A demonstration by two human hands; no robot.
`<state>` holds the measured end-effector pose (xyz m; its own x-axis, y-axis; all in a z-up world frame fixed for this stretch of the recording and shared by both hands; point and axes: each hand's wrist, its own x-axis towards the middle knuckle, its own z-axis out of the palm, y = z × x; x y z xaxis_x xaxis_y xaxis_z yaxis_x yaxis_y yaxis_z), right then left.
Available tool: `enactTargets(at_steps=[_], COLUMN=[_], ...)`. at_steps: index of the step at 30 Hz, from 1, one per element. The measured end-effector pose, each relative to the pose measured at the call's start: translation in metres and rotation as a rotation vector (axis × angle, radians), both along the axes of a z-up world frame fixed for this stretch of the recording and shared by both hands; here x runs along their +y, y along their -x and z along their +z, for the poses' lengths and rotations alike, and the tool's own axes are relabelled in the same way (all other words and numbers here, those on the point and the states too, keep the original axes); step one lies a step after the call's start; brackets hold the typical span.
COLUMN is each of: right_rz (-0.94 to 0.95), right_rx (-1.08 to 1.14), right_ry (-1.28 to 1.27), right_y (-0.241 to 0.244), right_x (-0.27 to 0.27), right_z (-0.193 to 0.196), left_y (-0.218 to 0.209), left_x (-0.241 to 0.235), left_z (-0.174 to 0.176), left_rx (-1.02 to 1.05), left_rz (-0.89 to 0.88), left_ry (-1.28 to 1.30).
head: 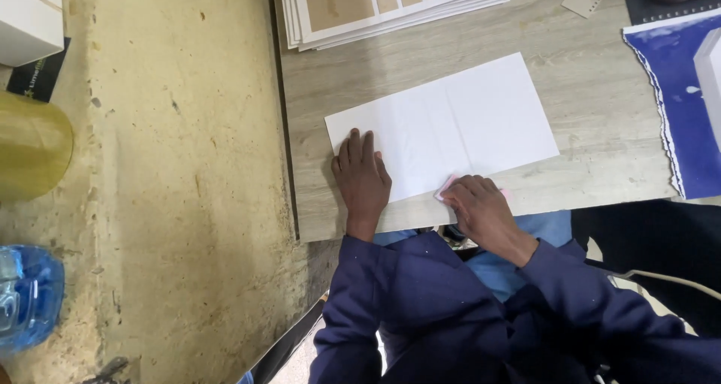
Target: Assembling paper folders by applying adhesive to the flaps and folding them into shape.
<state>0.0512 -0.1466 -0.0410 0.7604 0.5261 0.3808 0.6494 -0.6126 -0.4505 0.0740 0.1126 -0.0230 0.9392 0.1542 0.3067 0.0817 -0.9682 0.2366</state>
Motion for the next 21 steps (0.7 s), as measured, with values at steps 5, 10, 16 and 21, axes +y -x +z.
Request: enactTargets(at_steps=[5, 10, 16, 21], right_rz=[0.040, -0.002, -0.097, -0.073], right_rx=[0.075, 0.219, 0.116, 0.161], right_ry=[0.154, 0.244, 0.280, 0.328], right_y=[-0.047, -0.150, -0.221, -0.153], right_x=[0.034, 0.087, 0.121, 0.098], right_z=[0.001, 0.004, -0.004, 0.004], left_y=[0.005, 0.003, 0.005, 0.005], left_x=[-0.001, 0.002, -0.002, 0.000], left_z=[0.009, 0.006, 0.003, -0.005], left_rx=[-0.008, -0.027, -0.044, -0.002], left_rz=[-0.007, -0.023, -0.014, 0.058], left_ry=[0.032, 0.083, 0.102, 0.148])
